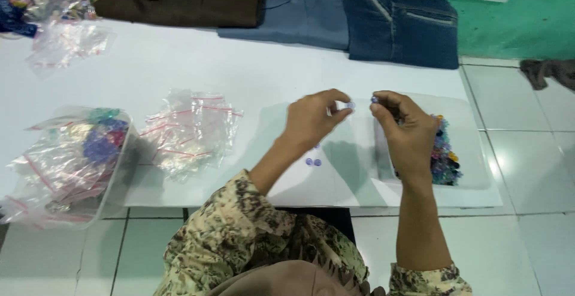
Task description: Sorting small colorful buttons from a plastic container and placing them into small transparent plastic bags for packaging.
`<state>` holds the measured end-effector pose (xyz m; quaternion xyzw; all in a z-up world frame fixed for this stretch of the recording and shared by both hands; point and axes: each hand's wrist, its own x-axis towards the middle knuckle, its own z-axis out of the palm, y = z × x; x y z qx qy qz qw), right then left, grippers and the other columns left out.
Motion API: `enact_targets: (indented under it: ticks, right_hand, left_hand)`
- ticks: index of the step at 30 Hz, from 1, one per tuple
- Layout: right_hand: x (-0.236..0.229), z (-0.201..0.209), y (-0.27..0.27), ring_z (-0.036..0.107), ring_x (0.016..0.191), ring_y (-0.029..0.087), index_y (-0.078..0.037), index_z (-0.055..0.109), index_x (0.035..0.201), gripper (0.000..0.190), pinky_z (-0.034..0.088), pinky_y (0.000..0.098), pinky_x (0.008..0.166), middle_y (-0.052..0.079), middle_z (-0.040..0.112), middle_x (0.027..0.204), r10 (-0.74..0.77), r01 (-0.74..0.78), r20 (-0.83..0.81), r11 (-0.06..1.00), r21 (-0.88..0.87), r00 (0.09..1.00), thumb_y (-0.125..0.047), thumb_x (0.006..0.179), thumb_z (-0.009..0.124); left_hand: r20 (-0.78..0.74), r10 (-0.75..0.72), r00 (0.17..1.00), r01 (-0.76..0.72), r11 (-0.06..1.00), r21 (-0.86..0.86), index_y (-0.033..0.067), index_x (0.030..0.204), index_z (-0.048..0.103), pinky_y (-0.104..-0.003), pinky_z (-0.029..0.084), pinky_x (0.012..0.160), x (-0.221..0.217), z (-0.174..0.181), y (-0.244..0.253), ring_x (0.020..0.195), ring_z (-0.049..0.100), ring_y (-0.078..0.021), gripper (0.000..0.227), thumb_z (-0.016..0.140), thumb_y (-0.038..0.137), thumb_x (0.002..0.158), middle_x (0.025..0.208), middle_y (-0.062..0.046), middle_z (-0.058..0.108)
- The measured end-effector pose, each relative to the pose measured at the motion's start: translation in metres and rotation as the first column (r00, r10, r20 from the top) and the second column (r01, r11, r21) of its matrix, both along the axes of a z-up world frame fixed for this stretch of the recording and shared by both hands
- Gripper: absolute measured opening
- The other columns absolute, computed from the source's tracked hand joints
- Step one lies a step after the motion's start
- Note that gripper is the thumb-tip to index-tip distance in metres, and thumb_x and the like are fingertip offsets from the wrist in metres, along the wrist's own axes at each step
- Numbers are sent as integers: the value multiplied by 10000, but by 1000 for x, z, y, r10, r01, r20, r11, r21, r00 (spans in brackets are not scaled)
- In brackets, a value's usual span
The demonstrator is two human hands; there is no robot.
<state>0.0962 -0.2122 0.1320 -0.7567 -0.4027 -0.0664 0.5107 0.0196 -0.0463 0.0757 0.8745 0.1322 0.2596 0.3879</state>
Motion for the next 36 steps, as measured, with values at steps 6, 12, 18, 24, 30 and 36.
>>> enact_targets:
  ticks: [6, 12, 18, 24, 30, 36]
  right_hand:
    - [-8, -54, 54, 731, 858, 302, -54, 776, 1101, 168, 582, 344, 708, 153, 752, 954, 63, -52, 86, 991, -126, 994, -52, 933, 788]
    - [11, -101, 74, 743, 904, 336, -6, 768, 1104, 179, 601, 351, 747, 190, 739, 957, 39, -61, -77, 948, -313, 996, -3, 926, 753]
    - [11, -101, 76, 704, 995, 300, -53, 767, 1107, 192, 576, 333, 833, 134, 716, 989, 55, -74, -62, 922, -379, 997, -45, 915, 774]
    - [4, -90, 71, 694, 1026, 312, -44, 759, 1118, 164, 558, 345, 862, 156, 712, 1007, 50, -94, -124, 922, -375, 991, -48, 957, 731]
    - [13, -114, 62, 713, 865, 290, -76, 760, 1130, 155, 596, 372, 744, 138, 686, 1032, 91, -85, 26, 982, -167, 996, -72, 980, 723]
    - [-24, -36, 24, 744, 822, 259, -105, 769, 1146, 197, 595, 345, 717, 97, 699, 1031, 109, -88, 166, 988, -129, 980, -48, 963, 722]
  left_hand:
    - [-208, 115, 971, -131, 989, -65, 168, 1050, 762, -390, 594, 695, -26, -43, 51, 818, 727, -252, 188, 764, 213, 868, 874, -56, 747]
    - [-282, 171, 944, -148, 984, 102, 155, 1029, 782, -342, 606, 761, -12, -66, 54, 904, 720, -207, 178, 779, 194, 855, 924, -58, 731]
    - [-246, 154, 957, -128, 985, 119, 119, 1020, 789, -324, 605, 723, -9, -66, 53, 867, 699, -216, 165, 778, 162, 861, 930, -95, 709]
    - [-267, 122, 956, -107, 992, 67, 109, 1058, 783, -314, 610, 739, -16, -56, 54, 906, 704, -229, 186, 757, 178, 887, 963, -119, 706]
    - [-52, 162, 985, -159, 986, 58, 162, 1058, 788, -386, 594, 774, -15, -71, 53, 928, 701, -293, 155, 735, 216, 922, 974, -100, 707]
    - [144, 104, 984, -109, 994, 30, 144, 1029, 792, -340, 586, 745, -16, -26, 21, 844, 696, -241, 107, 728, 159, 945, 914, -78, 707]
